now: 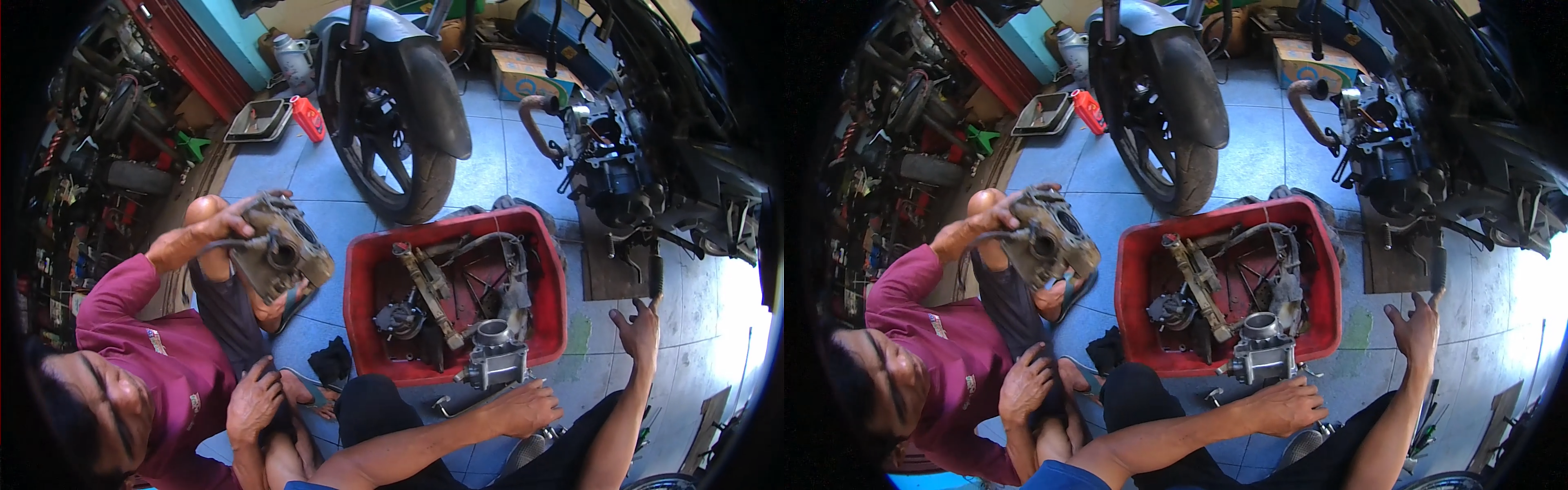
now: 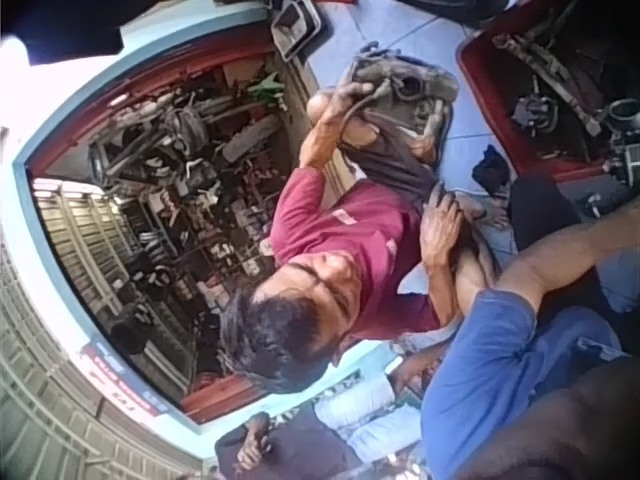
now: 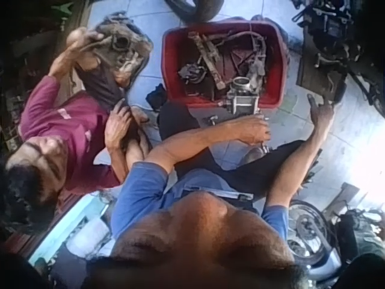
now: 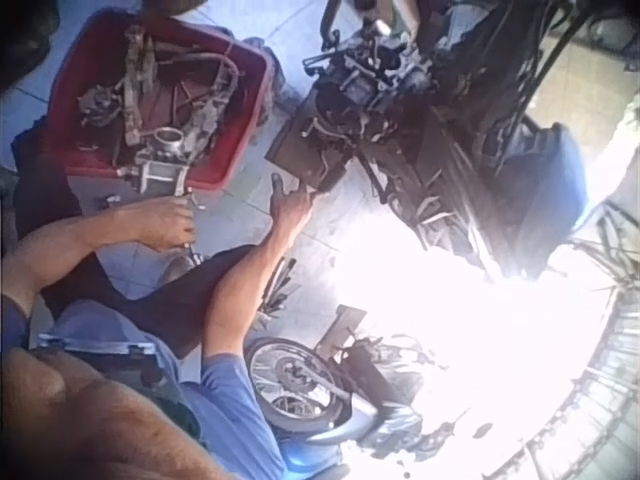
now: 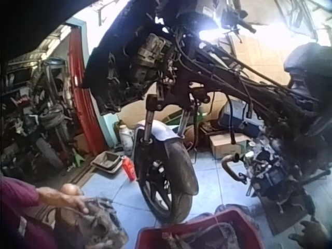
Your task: Inspecting and discussing motorcycle engine cylinder and piston components.
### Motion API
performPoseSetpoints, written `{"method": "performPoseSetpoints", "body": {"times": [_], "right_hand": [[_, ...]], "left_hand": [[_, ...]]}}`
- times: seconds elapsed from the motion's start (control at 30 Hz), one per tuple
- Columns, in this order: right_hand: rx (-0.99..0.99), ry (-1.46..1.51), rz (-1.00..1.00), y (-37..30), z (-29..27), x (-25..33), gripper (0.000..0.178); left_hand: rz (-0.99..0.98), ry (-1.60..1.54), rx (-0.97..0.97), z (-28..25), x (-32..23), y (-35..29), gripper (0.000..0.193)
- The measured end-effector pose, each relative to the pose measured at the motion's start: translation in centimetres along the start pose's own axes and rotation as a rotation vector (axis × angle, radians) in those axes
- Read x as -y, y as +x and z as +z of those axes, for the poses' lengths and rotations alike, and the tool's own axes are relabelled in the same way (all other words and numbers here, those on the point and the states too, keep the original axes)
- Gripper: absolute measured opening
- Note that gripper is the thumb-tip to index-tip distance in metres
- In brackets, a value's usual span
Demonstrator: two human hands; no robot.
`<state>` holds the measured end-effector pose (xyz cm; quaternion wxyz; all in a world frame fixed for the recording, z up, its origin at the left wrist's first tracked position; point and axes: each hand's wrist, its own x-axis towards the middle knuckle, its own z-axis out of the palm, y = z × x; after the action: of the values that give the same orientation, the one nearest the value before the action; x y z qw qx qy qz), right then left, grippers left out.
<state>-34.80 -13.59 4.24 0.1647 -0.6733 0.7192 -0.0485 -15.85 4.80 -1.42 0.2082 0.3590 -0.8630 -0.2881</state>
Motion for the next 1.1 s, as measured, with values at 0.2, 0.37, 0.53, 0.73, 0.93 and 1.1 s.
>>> {"method": "performPoseSetpoints", "body": {"times": [0.2, 0.37, 0.53, 0.73, 0.93, 1.1], "right_hand": [[0.010, -0.012, -0.004, 0.2, 0.5, -0.3, 0.069], [0.019, -0.011, 0.006, 0.1, 0.6, 0.1, 0.069], [0.014, -0.002, 0.011, 0.2, 0.4, 0.0, 0.069], [0.037, -0.012, 0.032, -0.1, 0.2, 0.6, 0.070], [0.001, -0.037, 0.027, 0.3, 0.5, -0.1, 0.071], [0.013, -0.038, 0.021, 0.3, 0.5, 0.1, 0.070]], "left_hand": [[-0.033, 0.016, 0.024, -0.5, -0.1, -0.3, 0.011], [-0.045, -0.008, 0.029, -0.5, 0.3, -0.4, 0.011], [-0.043, -0.055, -0.055, -0.8, 0.2, -0.3, 0.014], [-0.049, -0.042, 0.022, -1.8, 0.6, -0.4, 0.012], [-0.074, -0.070, 0.026, -2.0, 0.2, -0.4, 0.017], [-0.081, -0.043, 0.059, -2.4, 0.2, -0.3, 0.015]]}}
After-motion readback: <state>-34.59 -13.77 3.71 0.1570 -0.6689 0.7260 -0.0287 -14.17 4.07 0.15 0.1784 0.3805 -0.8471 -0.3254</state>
